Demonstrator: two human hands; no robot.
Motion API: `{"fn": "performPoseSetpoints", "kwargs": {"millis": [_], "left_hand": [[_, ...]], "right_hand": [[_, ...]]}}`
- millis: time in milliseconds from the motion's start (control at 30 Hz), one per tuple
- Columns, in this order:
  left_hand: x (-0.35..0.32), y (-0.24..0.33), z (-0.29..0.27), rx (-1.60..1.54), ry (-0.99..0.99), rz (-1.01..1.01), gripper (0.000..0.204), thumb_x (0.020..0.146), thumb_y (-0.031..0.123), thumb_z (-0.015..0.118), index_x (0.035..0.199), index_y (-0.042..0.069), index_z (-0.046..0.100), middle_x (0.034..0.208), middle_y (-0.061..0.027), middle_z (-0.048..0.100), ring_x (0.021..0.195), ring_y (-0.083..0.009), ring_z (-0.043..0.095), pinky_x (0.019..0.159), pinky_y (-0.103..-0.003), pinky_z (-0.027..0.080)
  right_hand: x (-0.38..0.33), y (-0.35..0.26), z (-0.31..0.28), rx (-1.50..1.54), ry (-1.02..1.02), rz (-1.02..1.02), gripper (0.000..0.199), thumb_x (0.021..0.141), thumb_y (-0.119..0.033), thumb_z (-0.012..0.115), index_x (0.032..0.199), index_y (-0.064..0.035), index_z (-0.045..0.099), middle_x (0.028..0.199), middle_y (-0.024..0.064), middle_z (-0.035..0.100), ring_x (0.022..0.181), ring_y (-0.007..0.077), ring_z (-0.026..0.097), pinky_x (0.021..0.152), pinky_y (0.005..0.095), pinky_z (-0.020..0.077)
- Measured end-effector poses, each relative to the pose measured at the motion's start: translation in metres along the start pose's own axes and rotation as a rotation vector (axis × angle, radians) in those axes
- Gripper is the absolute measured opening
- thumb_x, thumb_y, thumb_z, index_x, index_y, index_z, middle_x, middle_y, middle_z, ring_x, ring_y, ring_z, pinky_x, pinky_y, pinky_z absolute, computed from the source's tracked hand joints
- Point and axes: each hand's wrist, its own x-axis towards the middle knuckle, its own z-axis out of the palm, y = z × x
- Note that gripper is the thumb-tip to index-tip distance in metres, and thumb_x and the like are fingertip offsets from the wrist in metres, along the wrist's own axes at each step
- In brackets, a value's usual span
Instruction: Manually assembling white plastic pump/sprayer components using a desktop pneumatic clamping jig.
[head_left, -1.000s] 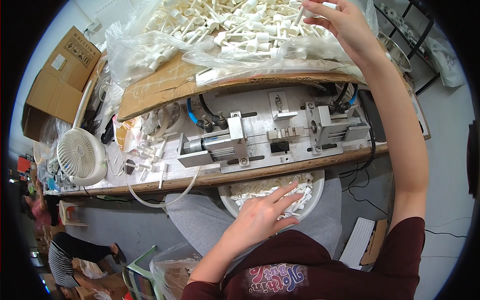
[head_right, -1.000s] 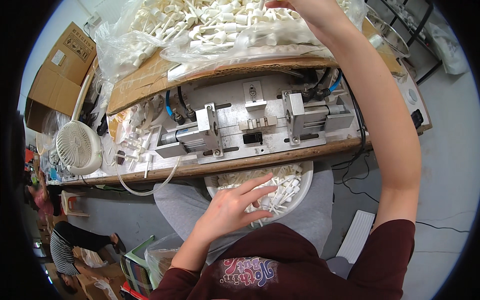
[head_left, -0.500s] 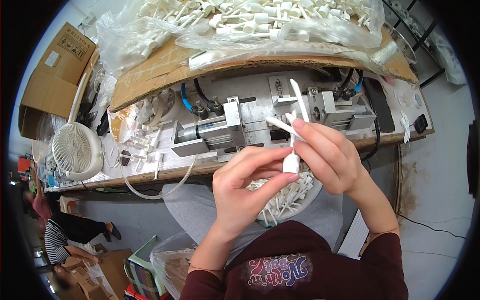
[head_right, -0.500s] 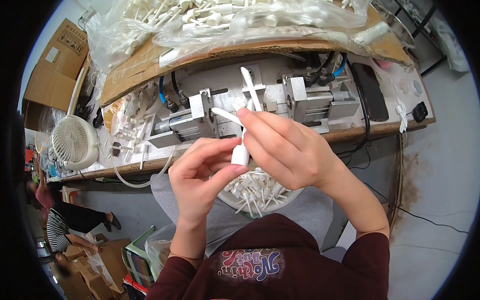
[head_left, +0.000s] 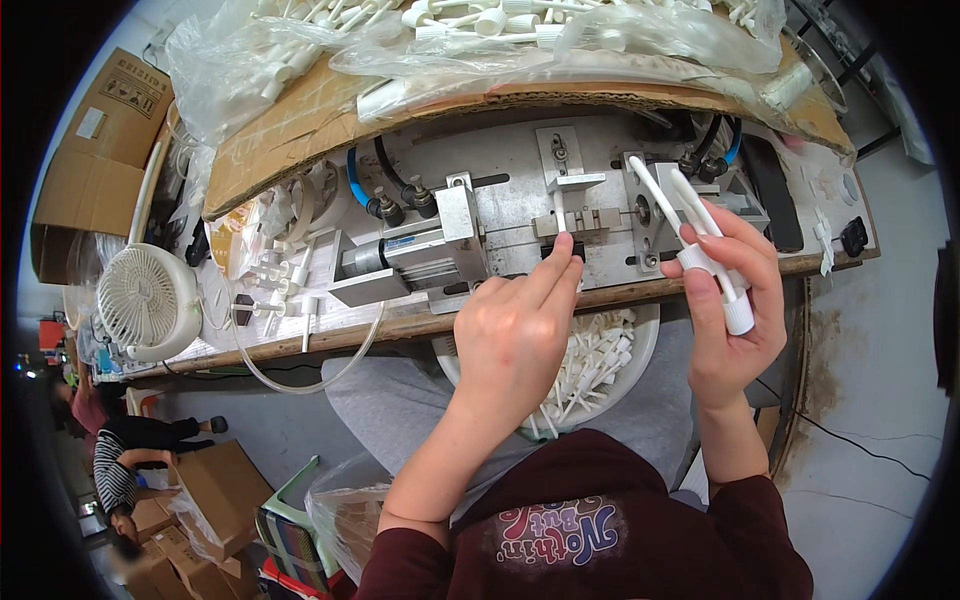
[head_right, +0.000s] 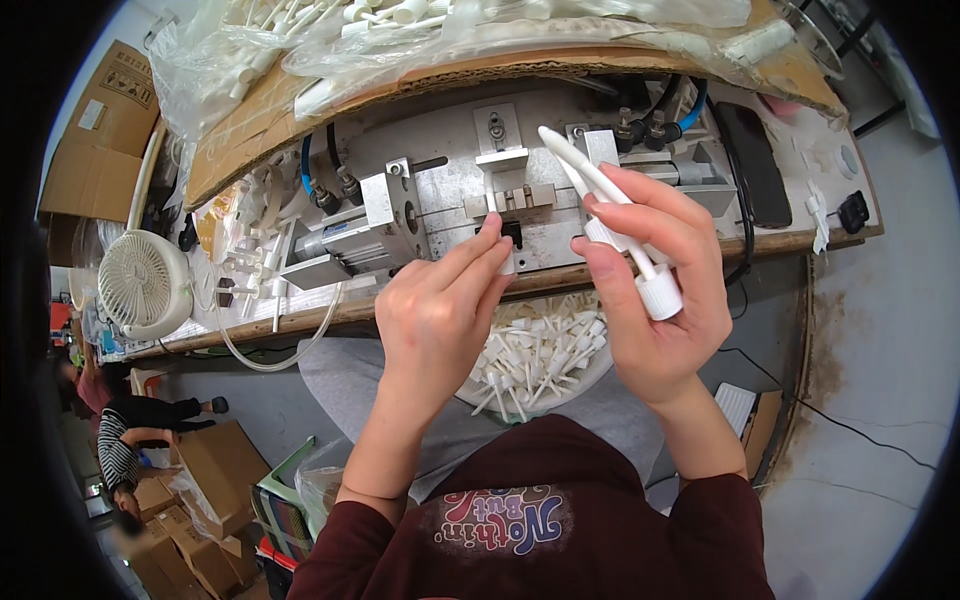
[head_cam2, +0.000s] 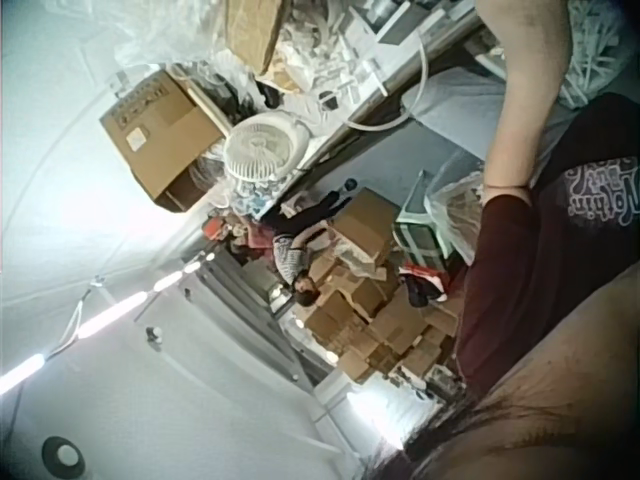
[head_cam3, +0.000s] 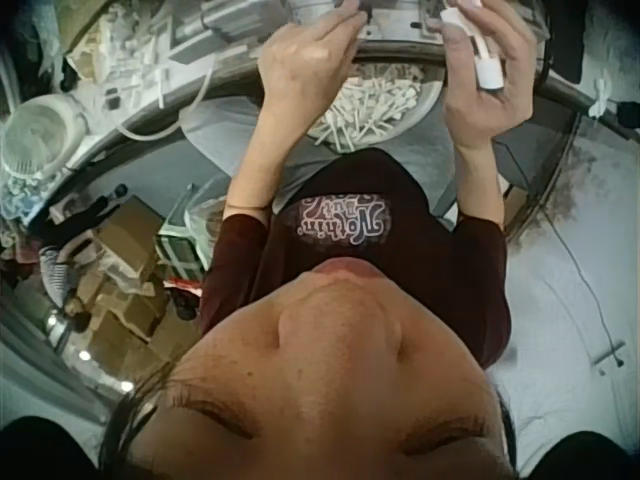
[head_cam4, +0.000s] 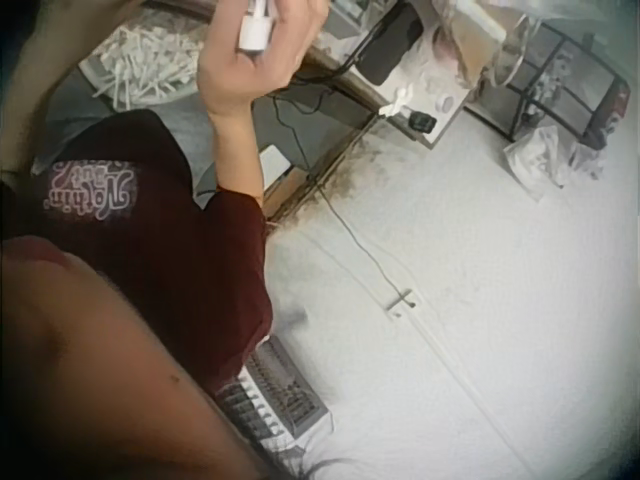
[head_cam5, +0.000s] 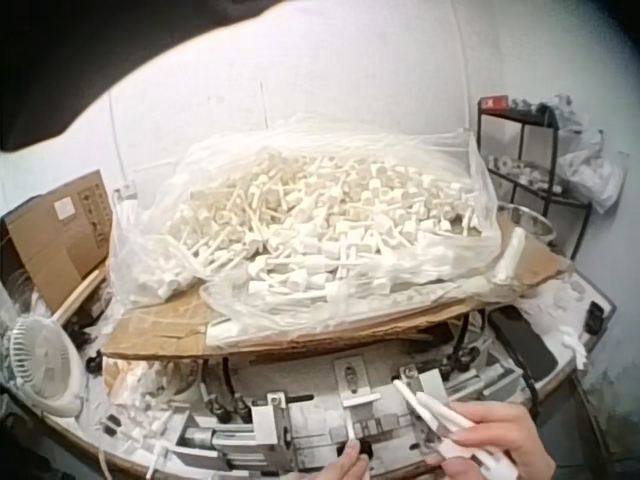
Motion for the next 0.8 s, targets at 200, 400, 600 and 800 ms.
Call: {"fn": "performPoseSetpoints", "kwargs": {"millis": [200, 400, 600, 800], "left_hand": [[0.002, 0.0, 0.0, -0.017, -0.007, -0.03, 0.025, 0.076, 0.012, 0.078, 0.101, 0.009, 0.075, 0.112, -0.0014, 0.074, 0.055, -0.019, 0.06, 0.055, -0.028, 0.049], [0.0, 0.008, -0.005, -0.191, 0.048, -0.046, 0.034, 0.074, 0.01, 0.082, 0.106, 0.007, 0.073, 0.104, -0.0044, 0.074, 0.062, -0.0161, 0.065, 0.058, -0.028, 0.052], [-0.002, 0.023, -0.007, -0.418, 0.177, -0.011, 0.036, 0.071, 0.003, 0.084, 0.104, 0.003, 0.071, 0.089, -0.0075, 0.069, 0.073, -0.0179, 0.069, 0.063, -0.028, 0.055], [-0.006, 0.015, -0.01, -0.343, 0.267, -0.018, 0.036, 0.07, 0.0, 0.082, 0.104, 0.003, 0.073, 0.093, -0.0064, 0.068, 0.074, -0.0183, 0.068, 0.063, -0.029, 0.056]], "right_hand": [[-0.008, 0.006, 0.0, 0.15, -0.005, 0.1, 0.022, 0.097, 0.001, 0.053, 0.118, 0.0063, 0.057, 0.134, 0.0252, 0.051, 0.113, 0.0303, 0.064, 0.084, 0.035, 0.0622], [-0.023, 0.005, 0.012, 0.3, 0.116, 0.238, 0.021, 0.097, 0.001, 0.055, 0.117, 0.0075, 0.059, 0.133, 0.0233, 0.052, 0.114, 0.0276, 0.064, 0.086, 0.0352, 0.0627], [-0.047, -0.005, 0.023, 0.213, 0.008, 0.367, 0.02, 0.093, -0.006, 0.063, 0.111, 0.0036, 0.067, 0.124, 0.0209, 0.063, 0.121, 0.0278, 0.058, 0.104, 0.0377, 0.0432], [-0.045, 0.006, 0.021, 0.262, 0.037, 0.226, 0.021, 0.097, -0.003, 0.055, 0.116, 0.0059, 0.061, 0.131, 0.025, 0.056, 0.113, 0.0271, 0.064, 0.091, 0.0361, 0.0565]]}}
